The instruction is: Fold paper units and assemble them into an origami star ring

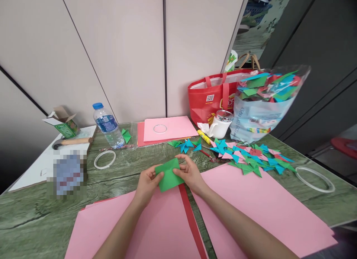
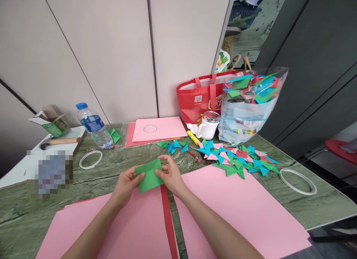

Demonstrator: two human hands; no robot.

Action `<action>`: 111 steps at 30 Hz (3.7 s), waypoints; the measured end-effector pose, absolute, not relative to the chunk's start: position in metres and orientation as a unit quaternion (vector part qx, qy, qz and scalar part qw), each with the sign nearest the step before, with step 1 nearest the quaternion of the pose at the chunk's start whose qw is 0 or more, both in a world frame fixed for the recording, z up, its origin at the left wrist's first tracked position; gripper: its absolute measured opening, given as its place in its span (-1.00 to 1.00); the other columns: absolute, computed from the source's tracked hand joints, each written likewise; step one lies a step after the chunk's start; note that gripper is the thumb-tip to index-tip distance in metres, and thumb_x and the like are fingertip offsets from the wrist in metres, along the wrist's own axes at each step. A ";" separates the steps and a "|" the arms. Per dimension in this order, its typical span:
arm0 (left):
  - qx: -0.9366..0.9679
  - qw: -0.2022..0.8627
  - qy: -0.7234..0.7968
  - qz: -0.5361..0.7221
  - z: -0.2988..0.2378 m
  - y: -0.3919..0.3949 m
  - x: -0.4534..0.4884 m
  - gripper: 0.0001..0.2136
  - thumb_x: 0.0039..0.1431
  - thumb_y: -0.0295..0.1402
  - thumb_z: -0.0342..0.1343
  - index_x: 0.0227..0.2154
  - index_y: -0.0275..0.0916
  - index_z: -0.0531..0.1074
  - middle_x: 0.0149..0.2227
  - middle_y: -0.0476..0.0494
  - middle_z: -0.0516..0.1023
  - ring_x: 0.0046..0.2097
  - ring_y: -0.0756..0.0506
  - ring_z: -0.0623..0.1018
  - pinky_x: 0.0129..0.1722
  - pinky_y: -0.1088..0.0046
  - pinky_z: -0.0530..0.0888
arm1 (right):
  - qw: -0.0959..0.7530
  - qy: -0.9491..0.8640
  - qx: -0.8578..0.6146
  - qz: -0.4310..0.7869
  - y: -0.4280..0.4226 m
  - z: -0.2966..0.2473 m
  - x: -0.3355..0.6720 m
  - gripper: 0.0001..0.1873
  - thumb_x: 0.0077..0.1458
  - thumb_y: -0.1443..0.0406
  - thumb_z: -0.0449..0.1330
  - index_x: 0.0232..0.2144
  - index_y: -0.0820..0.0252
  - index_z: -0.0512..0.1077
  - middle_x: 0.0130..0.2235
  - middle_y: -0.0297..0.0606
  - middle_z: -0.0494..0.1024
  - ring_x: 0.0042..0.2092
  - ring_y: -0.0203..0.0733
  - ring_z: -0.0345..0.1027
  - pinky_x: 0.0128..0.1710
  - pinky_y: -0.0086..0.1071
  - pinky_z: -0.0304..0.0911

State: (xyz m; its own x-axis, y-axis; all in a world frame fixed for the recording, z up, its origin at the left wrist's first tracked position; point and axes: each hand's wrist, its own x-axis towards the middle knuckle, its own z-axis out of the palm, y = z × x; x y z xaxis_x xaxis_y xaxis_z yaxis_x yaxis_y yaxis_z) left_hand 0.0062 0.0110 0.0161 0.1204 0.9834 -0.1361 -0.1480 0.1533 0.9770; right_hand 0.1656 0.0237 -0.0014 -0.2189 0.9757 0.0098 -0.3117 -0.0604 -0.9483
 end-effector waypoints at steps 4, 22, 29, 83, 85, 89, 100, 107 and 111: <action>0.410 0.625 0.458 0.482 0.017 0.012 0.003 -0.67 -0.20 -0.30 0.28 -0.29 -0.28 0.50 -0.44 -0.09 0.59 -0.46 -0.03 0.49 -0.49 0.51 0.38 | 0.530 -0.466 -0.329 0.628 0.024 0.002 0.167 -0.55 -0.10 0.23 0.23 -0.14 0.04 0.17 -0.36 -0.34 0.51 -0.45 -0.27 0.41 -0.46 -0.41 0.29; 0.376 0.703 0.424 0.429 0.023 0.013 0.000 -0.65 -0.24 -0.27 0.31 -0.33 -0.31 0.48 -0.35 -0.18 0.61 -0.32 -0.14 0.57 -0.38 0.41 0.46 | 0.431 -0.728 -0.292 0.447 0.027 0.000 0.175 -0.72 -0.18 0.36 0.29 -0.30 0.06 0.52 -0.18 -0.25 0.45 -0.15 -0.15 0.34 -0.15 -0.29 0.26; 0.358 0.712 0.416 0.438 0.028 0.012 0.003 -0.71 -0.18 -0.36 0.28 -0.32 -0.32 0.48 -0.31 -0.17 0.60 -0.31 -0.12 0.57 -0.32 0.42 0.47 | 0.494 -0.656 -0.335 0.462 0.027 -0.001 0.170 -0.83 -0.25 0.20 0.35 -0.51 0.11 0.53 -0.33 -0.29 0.41 -0.26 -0.18 0.34 -0.29 -0.35 0.26; 0.426 0.633 0.474 0.439 0.020 0.007 0.011 -0.74 -0.24 -0.28 0.30 -0.46 -0.34 0.53 -0.45 -0.11 0.60 -0.38 -0.11 0.55 -0.29 0.29 0.53 | 0.502 -0.642 -0.437 0.382 0.022 -0.004 0.165 -0.87 -0.04 0.24 0.20 -0.41 0.15 0.50 -0.37 -0.28 0.52 -0.29 -0.18 0.38 -0.27 -0.35 0.23; 0.427 0.634 0.472 0.439 0.020 0.007 0.011 -0.74 -0.22 -0.28 0.30 -0.44 -0.34 0.53 -0.44 -0.11 0.60 -0.37 -0.11 0.56 -0.29 0.28 0.53 | 0.504 -0.642 -0.436 0.379 0.022 -0.004 0.165 -0.87 -0.04 0.24 0.20 -0.41 0.15 0.50 -0.37 -0.27 0.52 -0.29 -0.18 0.38 -0.28 -0.35 0.23; 0.432 0.632 0.469 0.440 0.020 0.007 0.011 -0.75 -0.21 -0.28 0.29 -0.45 -0.34 0.53 -0.45 -0.10 0.60 -0.37 -0.11 0.56 -0.29 0.29 0.53 | 0.512 -0.641 -0.432 0.374 0.022 -0.004 0.165 -0.87 -0.04 0.24 0.21 -0.42 0.14 0.51 -0.39 -0.28 0.52 -0.31 -0.18 0.37 -0.29 -0.35 0.23; 0.436 0.631 0.472 0.436 0.020 0.007 0.012 -0.75 -0.21 -0.25 0.28 -0.47 -0.34 0.52 -0.45 -0.12 0.60 -0.36 -0.14 0.57 -0.31 0.30 0.52 | 0.505 -0.634 -0.442 0.383 0.023 -0.005 0.165 -0.89 -0.05 0.26 0.20 -0.45 0.17 0.50 -0.41 -0.28 0.52 -0.32 -0.19 0.37 -0.30 -0.36 0.23; 0.446 0.626 0.473 0.430 0.021 0.006 0.012 -0.72 -0.20 -0.22 0.27 -0.46 -0.34 0.52 -0.45 -0.11 0.60 -0.37 -0.15 0.57 -0.36 0.33 0.52 | 0.505 -0.634 -0.440 0.386 0.024 -0.007 0.165 -0.88 -0.05 0.26 0.20 -0.45 0.17 0.50 -0.41 -0.28 0.52 -0.33 -0.20 0.37 -0.31 -0.37 0.24; 0.450 0.622 0.476 0.429 0.018 0.007 0.011 -0.71 -0.19 -0.20 0.26 -0.45 -0.34 0.52 -0.46 -0.10 0.60 -0.38 -0.15 0.56 -0.36 0.31 0.51 | 0.506 -0.635 -0.438 0.386 0.025 -0.007 0.166 -0.87 -0.06 0.24 0.21 -0.44 0.16 0.51 -0.41 -0.28 0.53 -0.33 -0.19 0.38 -0.30 -0.36 0.24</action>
State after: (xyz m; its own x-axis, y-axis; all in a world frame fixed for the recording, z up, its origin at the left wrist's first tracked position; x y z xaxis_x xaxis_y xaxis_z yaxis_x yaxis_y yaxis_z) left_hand 0.0114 0.0068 0.0180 0.1791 0.9620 -0.2060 -0.1062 0.2271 0.9681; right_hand 0.1657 0.0245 -0.0068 -0.1039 0.9471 0.3036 0.1662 0.3175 -0.9336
